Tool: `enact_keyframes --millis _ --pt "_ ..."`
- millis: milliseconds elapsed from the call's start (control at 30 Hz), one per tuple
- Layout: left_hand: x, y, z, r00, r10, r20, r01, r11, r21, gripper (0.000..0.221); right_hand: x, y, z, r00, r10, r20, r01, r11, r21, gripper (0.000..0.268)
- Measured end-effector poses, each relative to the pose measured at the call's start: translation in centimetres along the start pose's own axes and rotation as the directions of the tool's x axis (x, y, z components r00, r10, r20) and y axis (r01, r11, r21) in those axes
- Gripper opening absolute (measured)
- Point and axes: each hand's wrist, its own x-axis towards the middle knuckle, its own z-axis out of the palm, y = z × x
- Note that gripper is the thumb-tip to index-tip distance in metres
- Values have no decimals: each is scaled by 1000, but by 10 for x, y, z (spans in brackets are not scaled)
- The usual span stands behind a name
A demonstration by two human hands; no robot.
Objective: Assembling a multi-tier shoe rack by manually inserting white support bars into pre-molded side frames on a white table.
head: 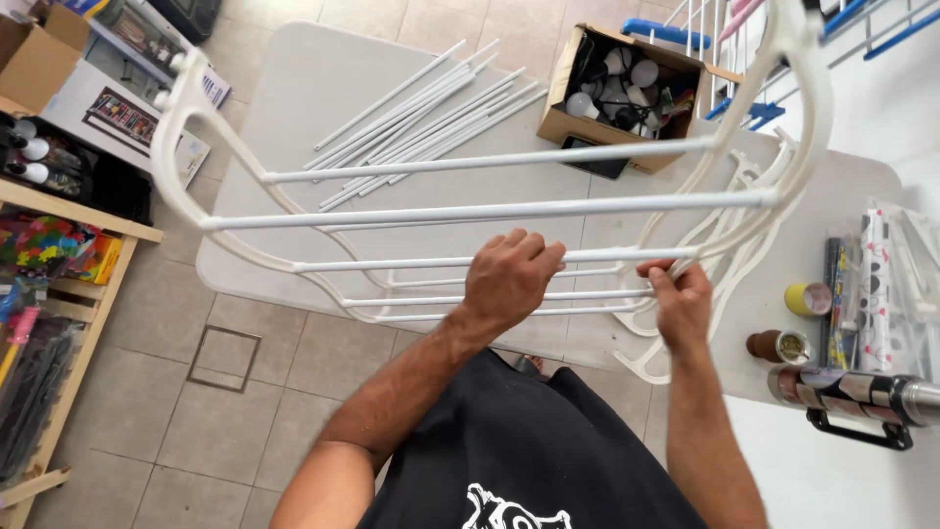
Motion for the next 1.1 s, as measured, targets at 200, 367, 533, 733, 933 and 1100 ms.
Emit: enact_keyframes --millis 200,367,533,733,933,1100 --pt "-20 -7 40 977 80 199 -74 997 -40 10 -2 94 23 965 43 -260 83 888 453 18" --pt "-9 20 -111 959 258 -118 -266 962 -54 13 -12 116 18 954 133 -269 34 843 536 20" --pt "-90 -61 -198 468 76 -880 443 842 308 48 -22 115 11 955 159 -250 24 799 601 15" --pt "-87 -156 -189 712 -644 -278 188 557 -809 85 -27 55 -4 995 -68 -73 98 825 557 17" --pt "-103 -187 -144 789 -612 54 379 415 -827 80 -31 58 -31 991 -124 -46 120 706 698 34" --pt "-96 -193 -130 789 -614 -21 333 457 -825 66 -34 25 -53 995 -10 101 -81 520 851 77"
